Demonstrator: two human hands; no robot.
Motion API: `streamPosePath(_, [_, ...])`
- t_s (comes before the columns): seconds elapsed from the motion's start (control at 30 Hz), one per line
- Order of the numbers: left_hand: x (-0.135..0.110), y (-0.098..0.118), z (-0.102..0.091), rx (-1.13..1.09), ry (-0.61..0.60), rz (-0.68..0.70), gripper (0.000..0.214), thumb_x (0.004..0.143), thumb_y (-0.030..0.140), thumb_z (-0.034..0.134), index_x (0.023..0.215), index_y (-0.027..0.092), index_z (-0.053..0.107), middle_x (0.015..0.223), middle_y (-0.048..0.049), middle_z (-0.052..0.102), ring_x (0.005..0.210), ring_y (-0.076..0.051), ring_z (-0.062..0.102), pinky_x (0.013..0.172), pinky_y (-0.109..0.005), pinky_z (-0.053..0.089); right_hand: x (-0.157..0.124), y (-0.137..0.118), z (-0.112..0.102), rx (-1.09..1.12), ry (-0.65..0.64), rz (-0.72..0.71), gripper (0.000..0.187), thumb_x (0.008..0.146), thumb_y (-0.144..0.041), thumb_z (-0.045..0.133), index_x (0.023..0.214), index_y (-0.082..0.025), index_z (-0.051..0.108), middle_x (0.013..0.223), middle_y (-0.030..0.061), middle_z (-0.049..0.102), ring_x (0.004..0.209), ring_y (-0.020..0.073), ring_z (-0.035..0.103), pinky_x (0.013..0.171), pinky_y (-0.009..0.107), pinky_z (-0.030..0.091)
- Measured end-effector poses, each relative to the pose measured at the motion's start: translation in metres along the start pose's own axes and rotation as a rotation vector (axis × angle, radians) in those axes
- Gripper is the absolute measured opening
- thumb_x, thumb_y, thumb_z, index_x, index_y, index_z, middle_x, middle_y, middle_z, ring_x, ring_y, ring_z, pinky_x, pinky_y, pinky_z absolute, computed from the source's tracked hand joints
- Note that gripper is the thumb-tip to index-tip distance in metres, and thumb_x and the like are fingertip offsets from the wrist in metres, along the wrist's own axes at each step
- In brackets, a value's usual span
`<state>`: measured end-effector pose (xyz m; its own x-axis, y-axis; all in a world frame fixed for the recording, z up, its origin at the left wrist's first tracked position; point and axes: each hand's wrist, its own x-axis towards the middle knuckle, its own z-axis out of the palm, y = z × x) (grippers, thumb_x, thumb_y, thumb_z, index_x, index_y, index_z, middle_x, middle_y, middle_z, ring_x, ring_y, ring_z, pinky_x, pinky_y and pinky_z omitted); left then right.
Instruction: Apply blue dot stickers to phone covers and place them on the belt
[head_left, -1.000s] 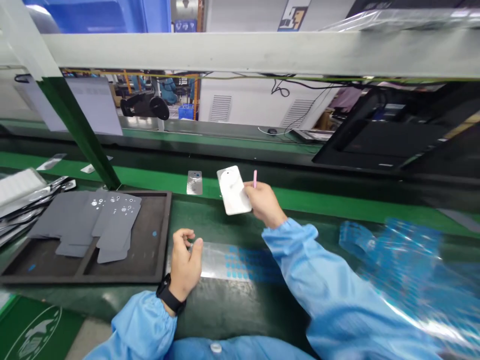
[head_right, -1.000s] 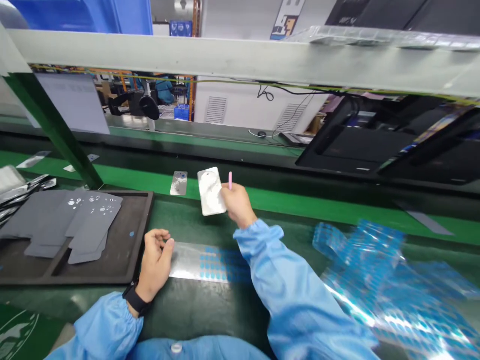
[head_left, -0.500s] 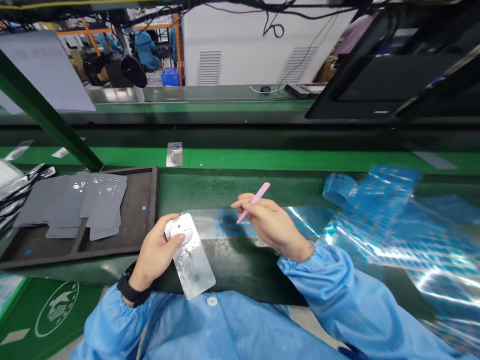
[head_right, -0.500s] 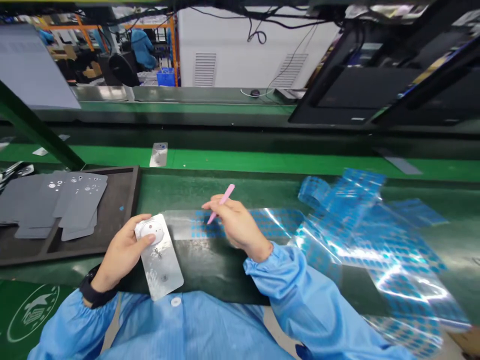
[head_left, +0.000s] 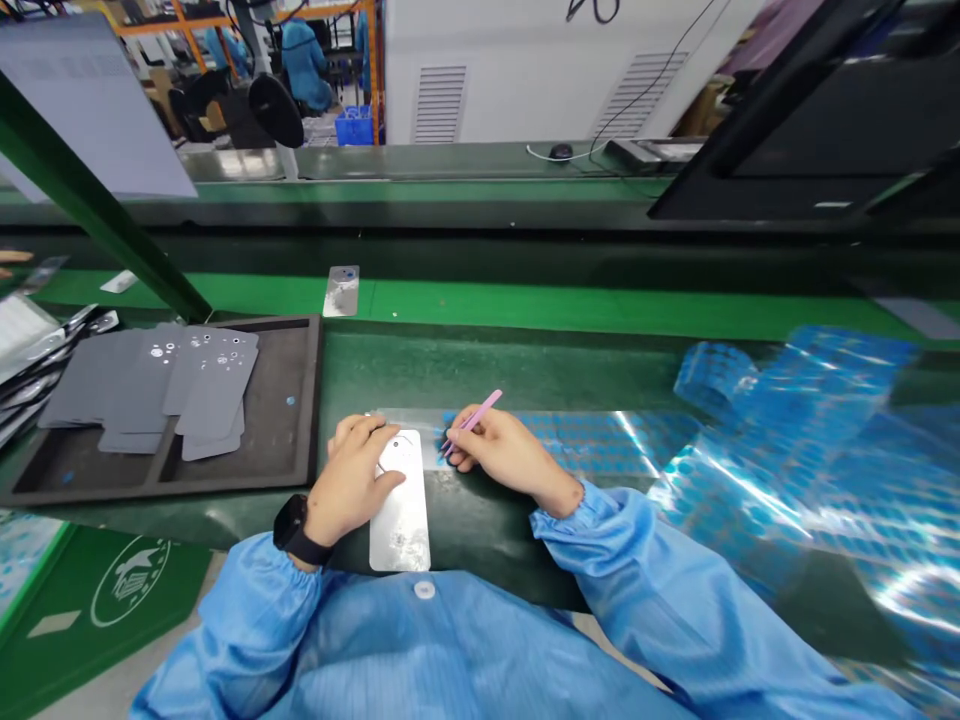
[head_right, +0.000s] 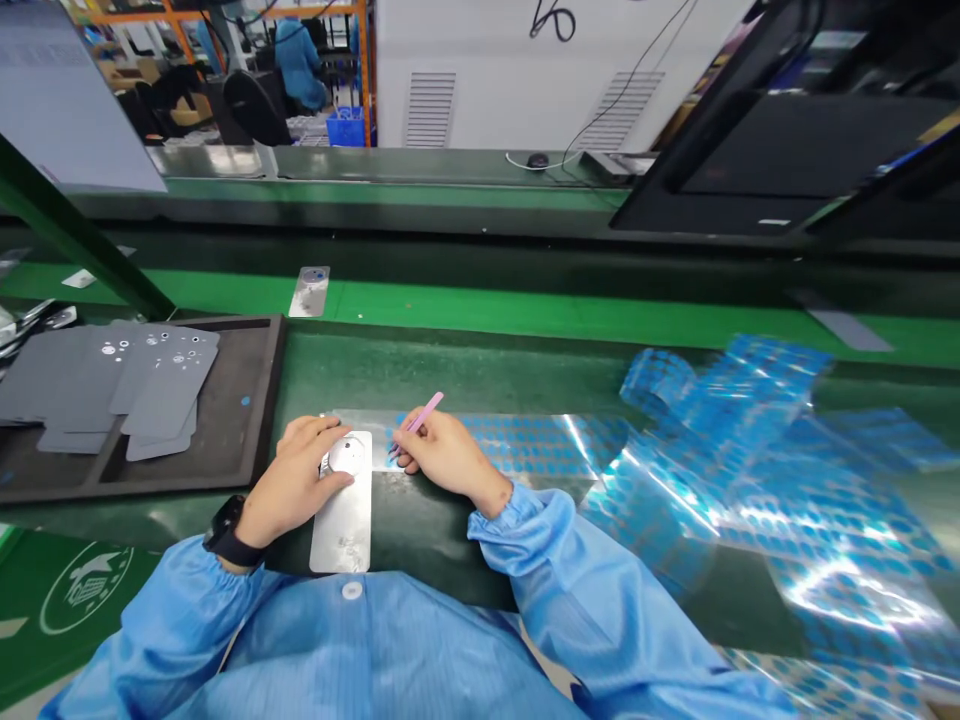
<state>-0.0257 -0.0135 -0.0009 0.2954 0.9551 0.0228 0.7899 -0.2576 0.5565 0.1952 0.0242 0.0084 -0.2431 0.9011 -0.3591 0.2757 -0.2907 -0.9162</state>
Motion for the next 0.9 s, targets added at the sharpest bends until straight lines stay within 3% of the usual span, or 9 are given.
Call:
streamPosePath(0.3, [-0.001, 0.0, -0.004, 0.059, -0.091, 0.045, 0.046, 0.074, 0.024, 0.075, 0.118, 0.025, 0.061, 0.132, -0.0069, 0.059, 0.127, -0.033, 0.041, 0.101, -0.054, 0.036, 0.014, -0.018, -0.005, -0.013, 0.109, -0.033, 0.013, 0.084, -0.012, 0.061, 0.073, -0.016, 0.057, 0.056, 0.0002, 0.066, 0.047, 0.0104, 0.063, 0.047, 0.019, 0.053])
streamPosePath(0.5, [0.0, 0.003, -0.002, 0.053, -0.103, 0.027, 0.047, 0.073, 0.02, 0.076, 0.117, 0.026, 0.061, 0.132, -0.0075, 0.06, 0.126, -0.032, 0.044, 0.098, -0.053, 0.036, 0.029, -0.015, -0.007, -0.008, 0.098, 0.014, 0.015, 0.085, -0.01, 0.06, 0.071, -0.015, 0.057, 0.057, 0.0017, 0.067, 0.048, 0.0113, 0.064, 0.047, 0.02, 0.054])
streamPosePath(0.9, [0.0, 0.004, 0.001, 0.044, -0.101, 0.092, 0.047, 0.075, 0.018, 0.074, 0.119, 0.026, 0.06, 0.132, -0.0093, 0.06, 0.124, -0.032, 0.045, 0.096, -0.053, 0.035, 0.034, -0.01, -0.01, 0.008, 0.049, 0.015, 0.018, 0.082, -0.019, 0.068, 0.068, -0.015, 0.058, 0.056, 0.0023, 0.067, 0.046, 0.0109, 0.064, 0.045, 0.018, 0.054])
